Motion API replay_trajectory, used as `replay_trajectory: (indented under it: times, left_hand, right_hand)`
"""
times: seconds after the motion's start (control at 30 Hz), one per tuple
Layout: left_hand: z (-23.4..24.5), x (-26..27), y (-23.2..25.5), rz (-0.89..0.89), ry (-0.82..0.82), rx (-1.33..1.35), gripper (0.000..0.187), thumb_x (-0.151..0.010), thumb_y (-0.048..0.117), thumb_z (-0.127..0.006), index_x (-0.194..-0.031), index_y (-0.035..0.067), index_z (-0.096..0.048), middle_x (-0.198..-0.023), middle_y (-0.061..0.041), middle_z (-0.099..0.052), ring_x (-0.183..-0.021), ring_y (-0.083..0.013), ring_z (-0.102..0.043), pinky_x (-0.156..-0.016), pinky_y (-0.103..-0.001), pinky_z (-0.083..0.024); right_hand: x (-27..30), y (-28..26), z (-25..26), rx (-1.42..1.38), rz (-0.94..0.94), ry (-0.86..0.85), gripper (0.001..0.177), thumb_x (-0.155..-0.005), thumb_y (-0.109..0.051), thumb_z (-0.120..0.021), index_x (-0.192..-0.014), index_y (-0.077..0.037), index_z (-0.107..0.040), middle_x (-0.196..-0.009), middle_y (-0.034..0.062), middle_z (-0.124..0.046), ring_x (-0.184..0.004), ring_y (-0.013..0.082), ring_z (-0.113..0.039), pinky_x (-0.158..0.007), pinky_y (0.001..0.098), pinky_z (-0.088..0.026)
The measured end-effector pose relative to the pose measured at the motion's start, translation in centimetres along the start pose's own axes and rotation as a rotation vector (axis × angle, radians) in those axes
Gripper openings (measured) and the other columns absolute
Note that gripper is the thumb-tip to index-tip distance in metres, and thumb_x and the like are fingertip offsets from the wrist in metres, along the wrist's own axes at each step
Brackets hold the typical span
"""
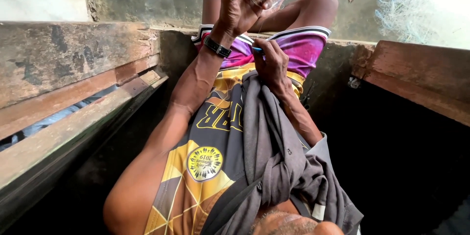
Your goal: Repairing a fishing net by tying knots and cutting excess line with scissors.
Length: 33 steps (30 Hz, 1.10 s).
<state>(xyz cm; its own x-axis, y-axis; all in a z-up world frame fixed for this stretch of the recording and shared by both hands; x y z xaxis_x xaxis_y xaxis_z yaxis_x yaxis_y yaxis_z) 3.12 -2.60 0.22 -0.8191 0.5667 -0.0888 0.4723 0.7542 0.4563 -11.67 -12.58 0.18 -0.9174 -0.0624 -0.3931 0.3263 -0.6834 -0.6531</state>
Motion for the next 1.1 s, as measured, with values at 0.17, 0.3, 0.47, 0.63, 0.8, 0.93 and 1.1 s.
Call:
replay_trajectory:
  times: [0.17, 0.3, 0.47, 0.63, 0.8, 0.93, 1.1]
  left_hand:
    - [-1.5, -1.0, 0.0, -0.003, -0.04, -0.086, 0.037, -0.101, 0.036, -0.073, -0.123, 0.007, -0.067, -0.098, -0.009, -0.064, -0.086, -0.0188, -0.059, -0.074, -0.029, -0.048]
    - [-0.5, -1.2, -0.1, -0.072, -0.045, -0.14, 0.024, -0.103, 0.027, -0.074, -0.118, 0.008, -0.071, -0.119, -0.011, -0.069, -0.083, -0.0156, -0.057, -0.071, -0.029, -0.047]
    - [-0.6, -1.3, 0.3, -0.047, -0.002, -0.149, 0.021, -0.101, 0.019, -0.074, -0.119, 0.007, -0.07, -0.12, -0.015, -0.069, -0.086, -0.0163, -0.06, -0.075, -0.029, -0.051]
    - [-1.0, -0.9, 0.2, -0.013, 0.021, -0.106, 0.024, -0.099, 0.021, -0.075, -0.118, 0.009, -0.068, -0.123, -0.013, -0.068, -0.089, -0.0153, -0.059, -0.076, -0.029, -0.05]
    - [-1.0, -1.0, 0.4, -0.003, 0.044, -0.096, 0.025, -0.098, 0.022, -0.077, -0.118, 0.01, -0.069, -0.123, -0.012, -0.068, -0.09, -0.0159, -0.058, -0.075, -0.029, -0.048]
    - [-0.8, -1.6, 0.8, -0.054, 0.03, -0.079, 0.022, -0.098, 0.01, -0.074, -0.12, 0.008, -0.068, -0.124, -0.014, -0.066, -0.088, -0.018, -0.056, -0.077, -0.03, -0.048]
    - [-2.4, -2.4, 2.0, -0.11, 0.105, -0.353, 0.023, -0.096, -0.009, -0.063, -0.112, 0.008, -0.066, -0.116, -0.013, -0.064, -0.092, -0.0154, -0.056, -0.074, -0.026, -0.051]
  right_hand:
    - [-0.5, 0.0, 0.7, -0.046, 0.006, -0.004, 0.02, -0.093, 0.006, -0.071, -0.111, -0.003, -0.068, -0.093, 0.0099, -0.071, -0.074, 0.021, -0.065, -0.057, 0.0333, -0.052]
    - [0.2, 0.3, 0.6, -0.038, 0.033, -0.012, 0.014, -0.093, 0.006, -0.069, -0.104, -0.002, -0.067, -0.086, 0.0105, -0.07, -0.066, 0.018, -0.063, -0.05, 0.0294, -0.051]
    - [-0.1, 0.3, 0.7, -0.159, 0.021, -0.077, 0.018, -0.089, 0.01, -0.068, -0.104, 0.001, -0.068, -0.093, 0.0133, -0.074, -0.076, 0.0241, -0.071, -0.062, 0.0344, -0.06]
    - [-0.7, 0.0, 0.1, -0.191, 0.029, -0.077, 0.019, -0.088, 0.013, -0.065, -0.104, 0.003, -0.067, -0.093, 0.0157, -0.073, -0.079, 0.0267, -0.071, -0.064, 0.0354, -0.061]
    - [-0.9, 0.3, 0.1, -0.215, 0.031, -0.062, 0.015, -0.091, 0.012, -0.064, -0.104, 0.005, -0.066, -0.094, 0.0174, -0.073, -0.081, 0.0284, -0.072, -0.067, 0.0358, -0.063]
    - [-1.1, 0.2, 0.9, -0.184, 0.012, -0.037, 0.018, -0.089, 0.012, -0.068, -0.105, 0.003, -0.068, -0.094, 0.0158, -0.074, -0.079, 0.0257, -0.072, -0.064, 0.0339, -0.062]
    - [-2.5, -1.7, 2.6, -0.151, -0.013, -0.038, 0.015, -0.092, 0.007, -0.067, -0.105, 0.001, -0.068, -0.094, 0.0134, -0.073, -0.076, 0.0249, -0.069, -0.059, 0.0346, -0.057]
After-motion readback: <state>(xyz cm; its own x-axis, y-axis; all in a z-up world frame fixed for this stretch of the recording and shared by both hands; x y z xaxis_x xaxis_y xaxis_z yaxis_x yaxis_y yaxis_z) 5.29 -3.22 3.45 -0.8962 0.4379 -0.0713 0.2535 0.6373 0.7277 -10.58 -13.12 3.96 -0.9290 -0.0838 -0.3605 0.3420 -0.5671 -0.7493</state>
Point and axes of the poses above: each hand's wrist, its own x-axis away from the middle knuckle, its own z-axis out of the back of the hand, y = z × x, the point moved 4 cm from there along -x, towards the middle knuckle
